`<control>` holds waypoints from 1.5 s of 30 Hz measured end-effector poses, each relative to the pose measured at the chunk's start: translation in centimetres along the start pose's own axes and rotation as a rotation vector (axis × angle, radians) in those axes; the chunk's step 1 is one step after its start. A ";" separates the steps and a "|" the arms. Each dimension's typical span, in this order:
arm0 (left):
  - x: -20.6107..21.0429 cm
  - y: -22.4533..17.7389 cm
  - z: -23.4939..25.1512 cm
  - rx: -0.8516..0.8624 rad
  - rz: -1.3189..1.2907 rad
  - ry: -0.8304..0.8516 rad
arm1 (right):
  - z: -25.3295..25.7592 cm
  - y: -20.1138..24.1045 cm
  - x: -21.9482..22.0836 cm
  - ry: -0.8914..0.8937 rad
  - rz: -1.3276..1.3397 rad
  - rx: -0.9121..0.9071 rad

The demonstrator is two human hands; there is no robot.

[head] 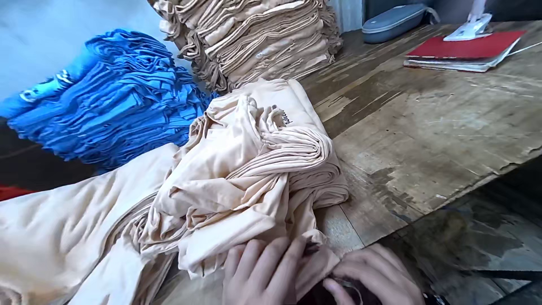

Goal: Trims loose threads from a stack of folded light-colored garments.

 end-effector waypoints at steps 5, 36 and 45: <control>0.2 0.8 0.2 -0.092 -0.111 0.004 | 1.6 -0.3 1.2 -0.193 -0.228 -0.070; 3.0 10.0 0.8 0.041 0.297 -0.393 | -3.2 -3.0 0.2 0.831 -0.125 -0.114; 0.1 1.2 -3.1 -0.220 -0.219 0.027 | -0.9 -3.4 -3.5 0.147 -0.211 -0.135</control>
Point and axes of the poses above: each hand's wrist, its own z-axis towards the middle knuckle, its own x-axis out of the palm, y = z × x, the point moved 5 cm from there along z, towards the middle knuckle, and after that the axes turned 6 degrees about z, right-handed, at the moved point
